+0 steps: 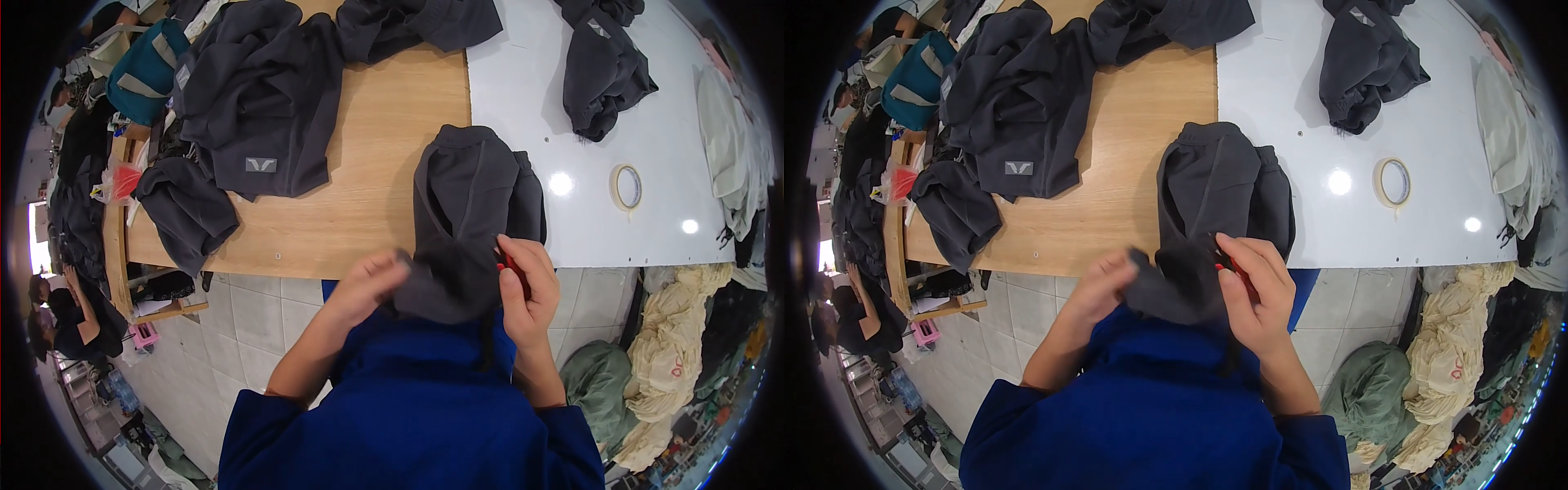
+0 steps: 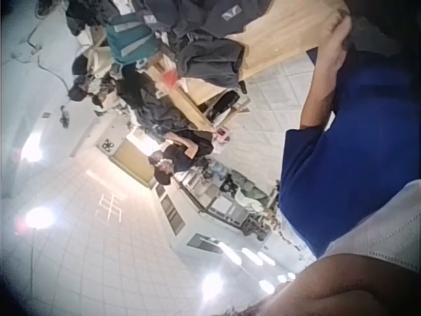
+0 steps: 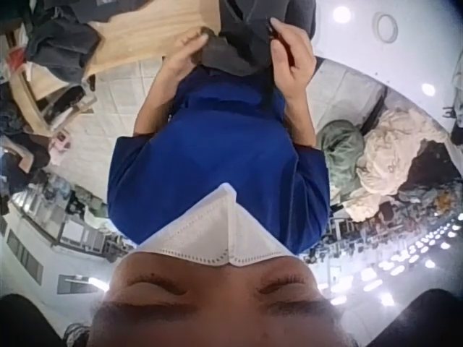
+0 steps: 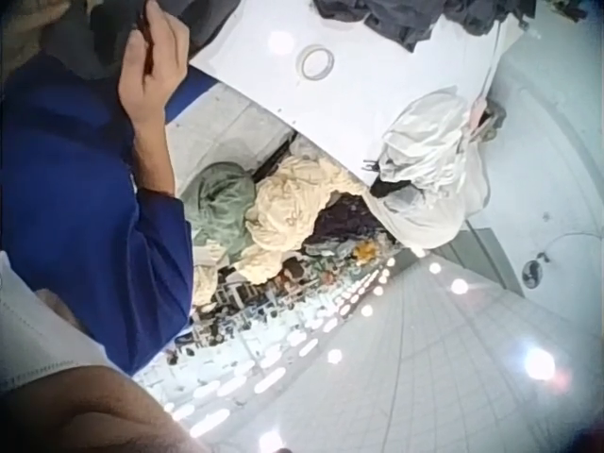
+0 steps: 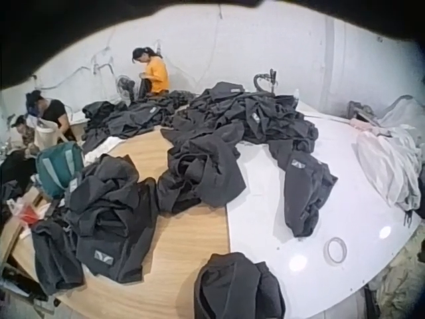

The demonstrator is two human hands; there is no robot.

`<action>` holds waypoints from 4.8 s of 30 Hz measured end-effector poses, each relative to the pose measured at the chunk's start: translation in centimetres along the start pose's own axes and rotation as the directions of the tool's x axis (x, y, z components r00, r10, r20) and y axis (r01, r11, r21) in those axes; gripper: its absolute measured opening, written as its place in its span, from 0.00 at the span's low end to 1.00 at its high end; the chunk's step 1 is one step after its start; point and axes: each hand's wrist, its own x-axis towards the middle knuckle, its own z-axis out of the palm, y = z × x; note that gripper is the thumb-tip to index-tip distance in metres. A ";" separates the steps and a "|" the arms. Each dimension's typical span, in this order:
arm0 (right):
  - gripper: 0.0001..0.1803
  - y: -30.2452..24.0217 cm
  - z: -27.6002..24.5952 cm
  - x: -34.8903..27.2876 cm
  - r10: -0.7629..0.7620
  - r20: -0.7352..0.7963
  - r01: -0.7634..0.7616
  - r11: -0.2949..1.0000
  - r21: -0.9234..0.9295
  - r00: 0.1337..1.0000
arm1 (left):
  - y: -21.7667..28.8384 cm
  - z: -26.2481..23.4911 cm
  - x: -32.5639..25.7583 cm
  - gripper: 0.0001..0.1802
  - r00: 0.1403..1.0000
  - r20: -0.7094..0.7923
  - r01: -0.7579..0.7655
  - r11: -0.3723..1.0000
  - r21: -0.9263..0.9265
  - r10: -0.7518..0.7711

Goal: Trimming excess threads from dark grey shorts using small hand clippers.

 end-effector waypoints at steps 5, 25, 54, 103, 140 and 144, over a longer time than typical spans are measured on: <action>0.22 0.8 -0.5 -1.8 0.092 -0.120 -0.072 0.984 0.166 0.988 | 8.3 -2.4 2.7 0.27 0.881 -0.054 -0.428 0.743 -0.514 0.470; 0.17 2.6 2.0 0.4 -0.202 0.010 0.190 0.935 0.300 0.979 | 4.5 6.9 2.1 0.41 0.894 0.221 -0.366 0.920 -0.142 0.390; 0.08 1.1 0.1 0.2 0.036 -0.092 -0.038 0.999 -0.023 0.995 | 0.8 3.8 2.0 0.22 0.848 0.061 -0.524 0.850 -0.051 0.527; 0.09 1.5 4.7 0.2 0.125 0.203 -0.136 0.990 0.042 0.971 | 5.9 2.9 1.2 0.32 0.986 -0.154 0.124 0.888 0.443 -0.062; 0.19 0.4 2.0 3.5 -0.301 0.080 0.303 0.830 -0.469 0.950 | 6.1 5.3 2.4 0.12 0.997 -0.060 -0.028 0.939 0.343 0.052; 0.19 0.3 1.9 3.6 -0.310 0.077 0.306 0.811 -0.498 0.948 | 6.1 5.2 2.5 0.11 0.996 -0.076 -0.026 0.947 0.321 0.054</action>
